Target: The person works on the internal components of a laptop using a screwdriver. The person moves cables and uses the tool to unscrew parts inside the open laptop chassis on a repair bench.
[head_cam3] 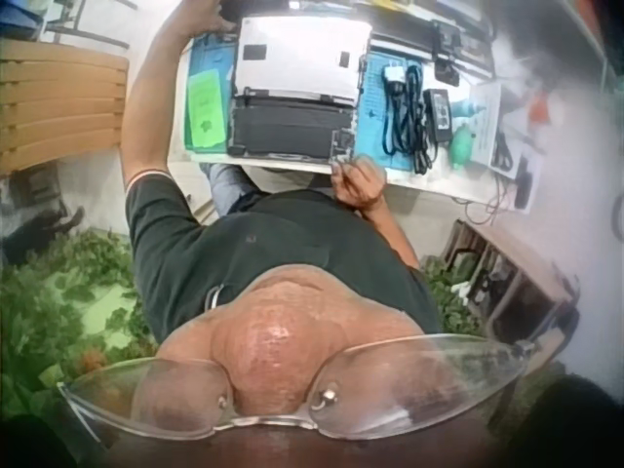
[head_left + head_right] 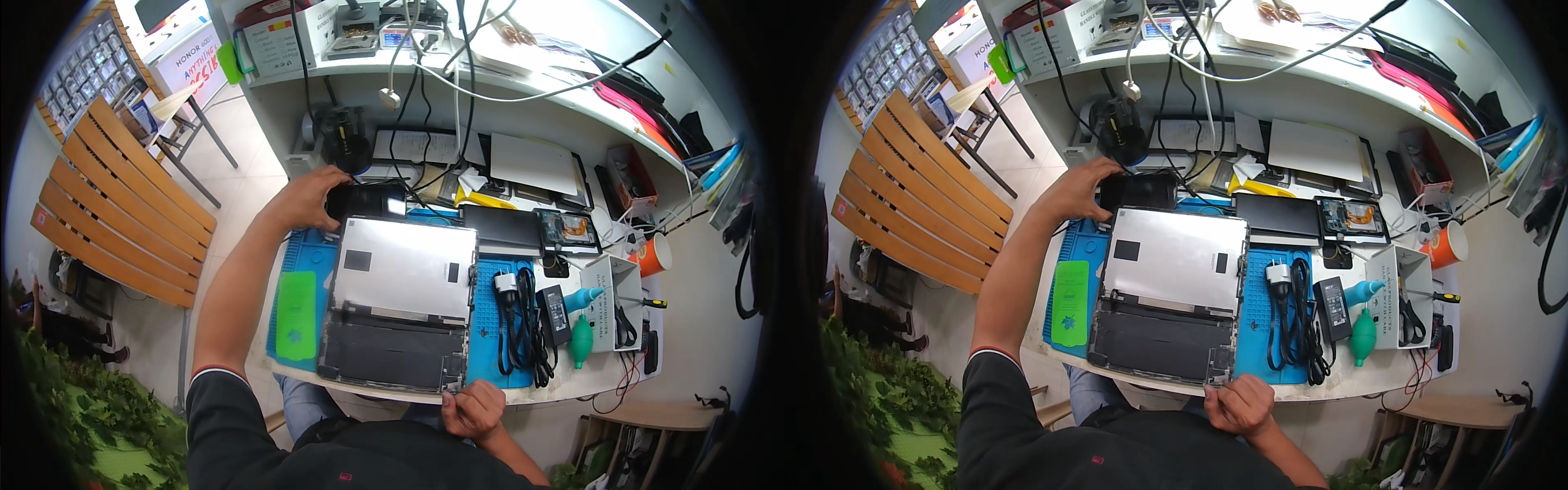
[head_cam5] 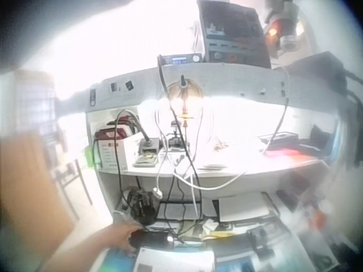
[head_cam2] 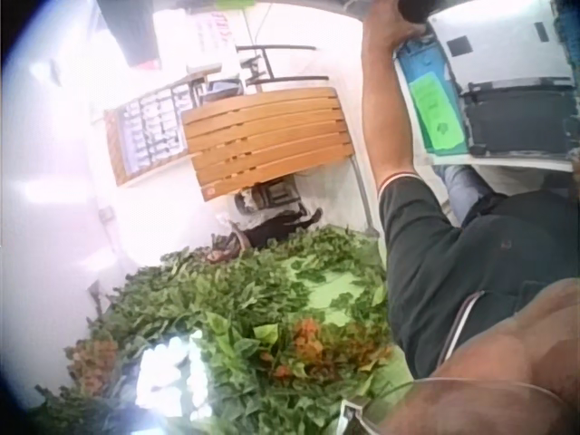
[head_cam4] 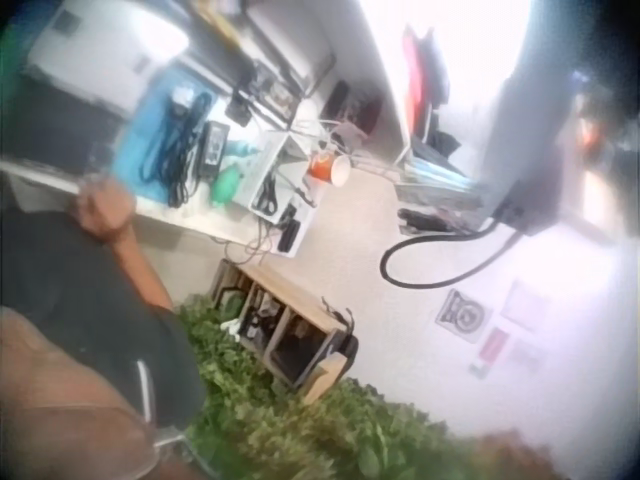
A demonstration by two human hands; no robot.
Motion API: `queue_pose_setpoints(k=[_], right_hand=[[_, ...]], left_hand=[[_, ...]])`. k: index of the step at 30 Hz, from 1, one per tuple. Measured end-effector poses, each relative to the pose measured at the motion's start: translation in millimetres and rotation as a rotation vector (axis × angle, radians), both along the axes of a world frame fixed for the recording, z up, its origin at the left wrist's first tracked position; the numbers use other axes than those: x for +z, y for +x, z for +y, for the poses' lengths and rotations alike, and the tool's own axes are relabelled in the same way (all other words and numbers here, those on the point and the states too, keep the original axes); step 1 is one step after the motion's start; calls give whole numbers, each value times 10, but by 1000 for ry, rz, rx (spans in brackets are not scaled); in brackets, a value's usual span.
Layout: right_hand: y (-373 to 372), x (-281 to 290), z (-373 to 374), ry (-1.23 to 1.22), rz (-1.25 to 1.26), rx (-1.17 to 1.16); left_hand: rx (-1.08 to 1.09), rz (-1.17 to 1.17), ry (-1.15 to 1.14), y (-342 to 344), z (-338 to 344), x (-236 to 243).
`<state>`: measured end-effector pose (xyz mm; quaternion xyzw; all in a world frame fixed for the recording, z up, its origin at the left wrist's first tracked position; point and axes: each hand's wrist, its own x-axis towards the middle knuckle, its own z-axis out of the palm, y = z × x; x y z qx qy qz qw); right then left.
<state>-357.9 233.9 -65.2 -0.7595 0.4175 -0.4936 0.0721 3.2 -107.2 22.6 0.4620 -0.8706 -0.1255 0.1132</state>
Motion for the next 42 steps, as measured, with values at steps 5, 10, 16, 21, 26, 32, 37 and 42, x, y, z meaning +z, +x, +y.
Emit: queue_pose_setpoints(k=[5,10,16,21,26,32,37,42], right_hand=[[-7,-8,8,13,-2,-7],[3,11,6,15,19,-19],[34,42,-14,1,25,-33],[27,25,-9,-17,20,-42],[19,8,14,-45,-13,-38],[8,-21,43,-53,-46,-41],[-2,-5,33,-46,-37,-37],[-1,3,23,-50,-55,-31]], left_hand=[[59,23,-77,-63,166,86],[38,55,-196,26,196,74],[-35,57,-524,37,160,-47],[14,197,-521,12,136,9],[94,295,-426,129,20,96],[162,213,-270,213,-127,103],[165,109,-230,138,-129,109],[152,78,-183,7,-157,124]])
